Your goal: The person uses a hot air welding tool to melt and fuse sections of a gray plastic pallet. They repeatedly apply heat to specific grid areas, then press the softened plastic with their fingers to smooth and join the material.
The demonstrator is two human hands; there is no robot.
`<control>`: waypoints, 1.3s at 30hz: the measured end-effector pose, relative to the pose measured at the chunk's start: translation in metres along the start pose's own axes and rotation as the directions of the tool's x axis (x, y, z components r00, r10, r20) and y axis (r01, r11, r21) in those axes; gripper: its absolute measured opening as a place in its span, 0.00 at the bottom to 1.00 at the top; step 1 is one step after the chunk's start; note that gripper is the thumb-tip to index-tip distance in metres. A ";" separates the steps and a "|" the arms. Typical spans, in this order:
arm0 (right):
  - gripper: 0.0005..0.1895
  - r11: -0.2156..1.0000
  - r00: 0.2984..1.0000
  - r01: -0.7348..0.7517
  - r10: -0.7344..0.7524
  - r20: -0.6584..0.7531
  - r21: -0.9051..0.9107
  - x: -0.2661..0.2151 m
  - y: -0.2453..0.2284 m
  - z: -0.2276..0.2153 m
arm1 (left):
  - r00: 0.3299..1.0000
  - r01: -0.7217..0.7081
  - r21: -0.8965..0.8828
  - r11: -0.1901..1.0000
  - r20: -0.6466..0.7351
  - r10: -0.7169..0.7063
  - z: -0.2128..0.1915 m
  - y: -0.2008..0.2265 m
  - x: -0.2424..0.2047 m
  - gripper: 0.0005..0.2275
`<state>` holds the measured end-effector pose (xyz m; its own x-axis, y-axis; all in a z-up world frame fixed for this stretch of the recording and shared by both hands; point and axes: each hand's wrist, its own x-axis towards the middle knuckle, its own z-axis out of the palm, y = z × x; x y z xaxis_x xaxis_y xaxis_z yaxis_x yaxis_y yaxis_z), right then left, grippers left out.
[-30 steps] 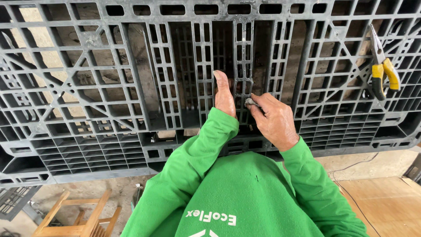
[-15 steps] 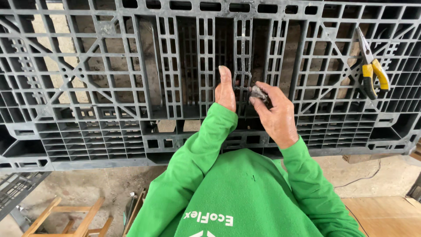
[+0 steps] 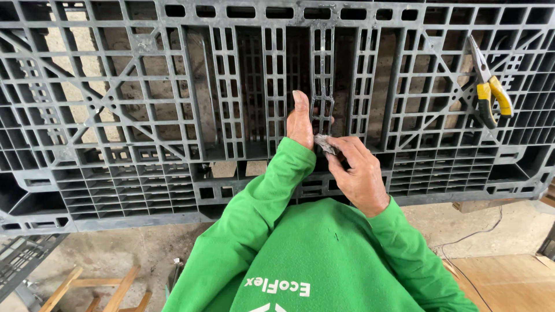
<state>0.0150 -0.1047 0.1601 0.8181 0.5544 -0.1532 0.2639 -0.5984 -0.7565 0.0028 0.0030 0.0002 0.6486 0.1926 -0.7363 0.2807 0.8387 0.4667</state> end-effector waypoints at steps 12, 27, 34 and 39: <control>0.13 0.958 0.979 -0.002 -0.057 -0.198 -0.286 0.048 0.036 0.006 | 0.981 0.096 0.099 0.990 -0.180 -0.077 0.001 -0.001 0.004 0.45; 0.08 0.988 0.967 -0.152 0.148 -0.207 -0.003 0.043 0.029 -0.001 | 0.977 0.153 0.089 0.984 -0.162 -0.137 0.014 0.030 -0.012 0.53; 0.07 0.968 0.963 -0.251 0.249 -0.099 -0.007 0.038 0.024 -0.014 | 0.950 0.254 0.255 0.933 -0.248 -0.191 0.016 0.033 -0.010 0.55; 0.06 0.946 0.957 -0.289 0.289 0.026 0.147 0.014 0.032 -0.017 | 0.980 0.078 0.320 0.944 -0.199 -0.014 0.012 0.020 0.000 0.53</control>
<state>0.0435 -0.1253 0.1446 0.8461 0.3724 -0.3814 -0.0624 -0.6414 -0.7646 0.0166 0.0133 0.0156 0.4913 0.2783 -0.8253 0.5425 0.6435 0.5400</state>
